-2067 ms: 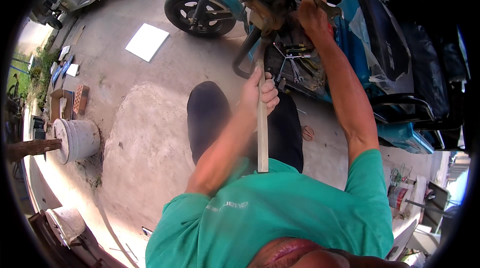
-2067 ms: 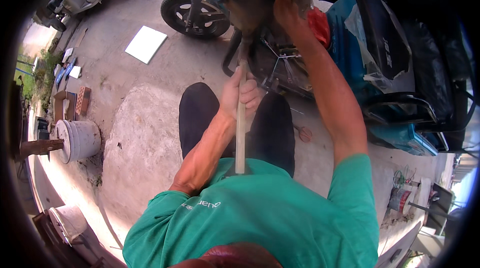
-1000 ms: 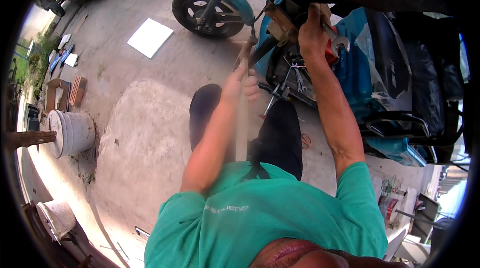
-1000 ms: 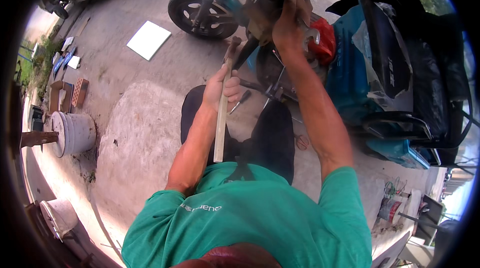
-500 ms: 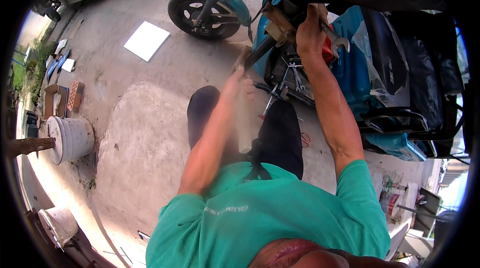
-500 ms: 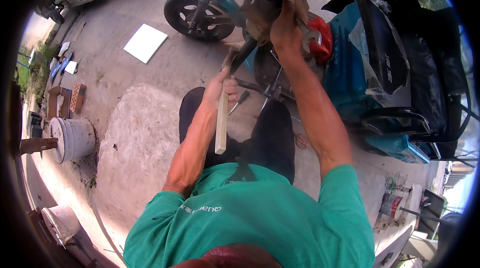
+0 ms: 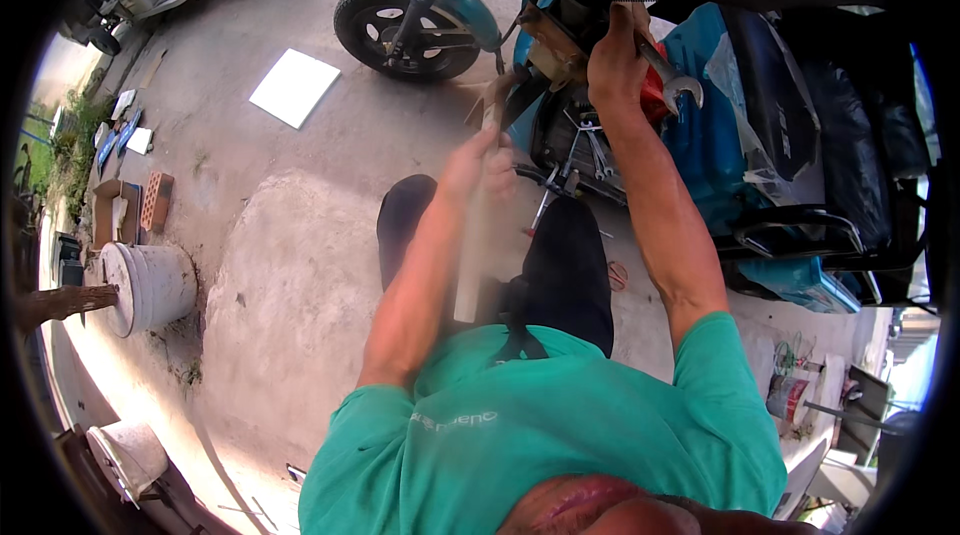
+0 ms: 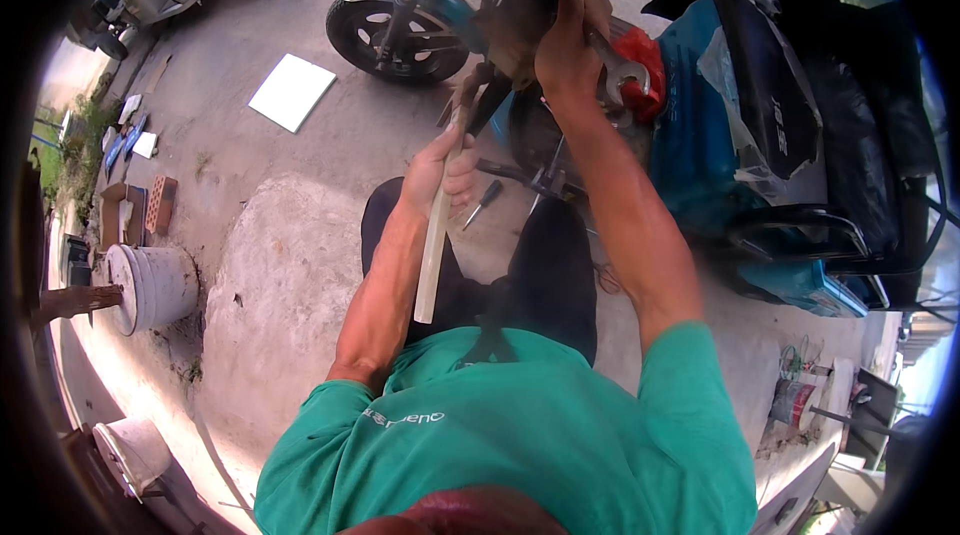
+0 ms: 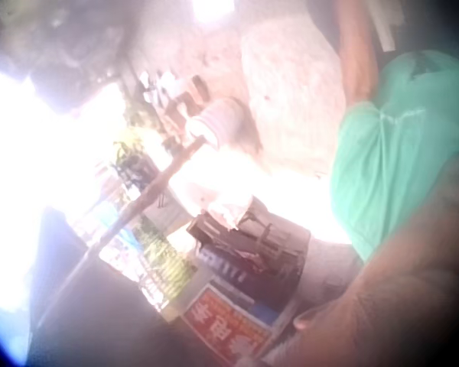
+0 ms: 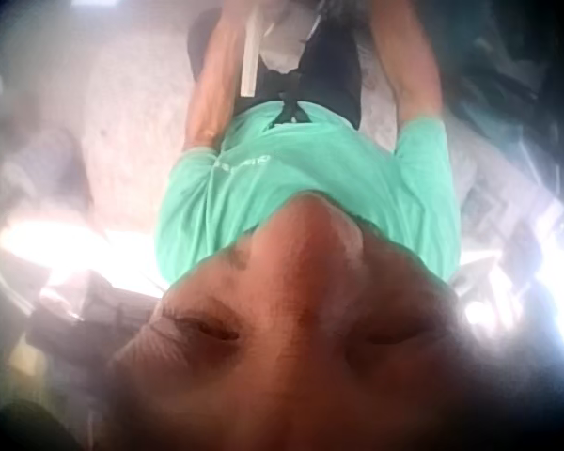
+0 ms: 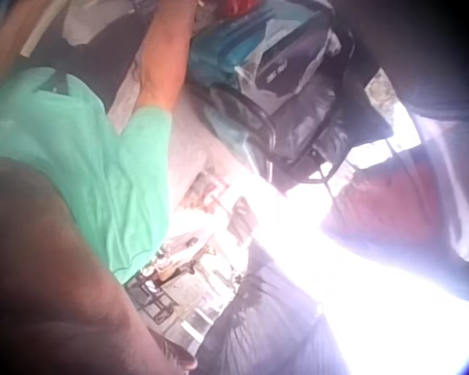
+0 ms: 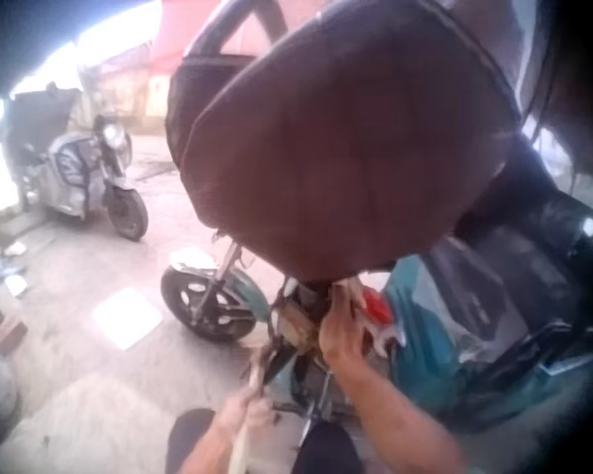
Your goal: The person uses wrenches and a hammer to loosen and remove a metal part from the chassis of an electric tricycle while seated.
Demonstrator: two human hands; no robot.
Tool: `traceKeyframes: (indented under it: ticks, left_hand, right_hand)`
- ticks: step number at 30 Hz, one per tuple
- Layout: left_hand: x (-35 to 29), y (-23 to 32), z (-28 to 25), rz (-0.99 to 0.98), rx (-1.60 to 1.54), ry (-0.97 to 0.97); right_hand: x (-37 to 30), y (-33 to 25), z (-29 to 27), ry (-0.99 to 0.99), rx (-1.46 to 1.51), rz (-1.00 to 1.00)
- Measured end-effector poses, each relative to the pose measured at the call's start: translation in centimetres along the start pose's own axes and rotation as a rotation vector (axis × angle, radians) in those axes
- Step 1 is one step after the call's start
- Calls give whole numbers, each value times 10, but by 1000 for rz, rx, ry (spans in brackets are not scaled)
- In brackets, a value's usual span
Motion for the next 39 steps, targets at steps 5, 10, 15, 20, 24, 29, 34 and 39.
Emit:
traceKeyframes:
  ticks: [5, 10, 15, 20, 24, 29, 34, 39]
  left_hand:
    - [26, -11, -44, -12, -115, 264]
    - [8, 4, 3, 36, 21, -7]
    - [-3, 20, 2, 269, 501, 221]
    - [-35, 103, 53, 682, 1210, 96]
    - [-50, 161, 109, 992, 1878, -88]
    - [-44, 175, 137, 1059, 2012, -217]
    - [-29, 187, 146, 872, 2162, -237]
    - [-29, 188, 149, 870, 2054, -192]
  right_hand:
    - [7, 5, 3, 32, -127, -147]
    - [14, 16, 1, 61, -99, -184]
    - [1, 9, -2, 77, -277, -153]
    - [3, 7, -3, 56, -80, -65]
    - [1, 35, 1, -63, 436, -137]
    - [-10, 42, 9, 126, 402, -340]
    - [-8, 46, 14, 222, 351, -417]
    - [-9, 44, 12, 231, 329, -401]
Point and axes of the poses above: each hand's wrist, its own x-axis towards the middle knuckle, its own z-axis out of the palm, y = z × x, the point moved 3 cm from there along x, towards the middle knuckle, and after that the axes turned 13 degrees about z, right-handed, at the moved point
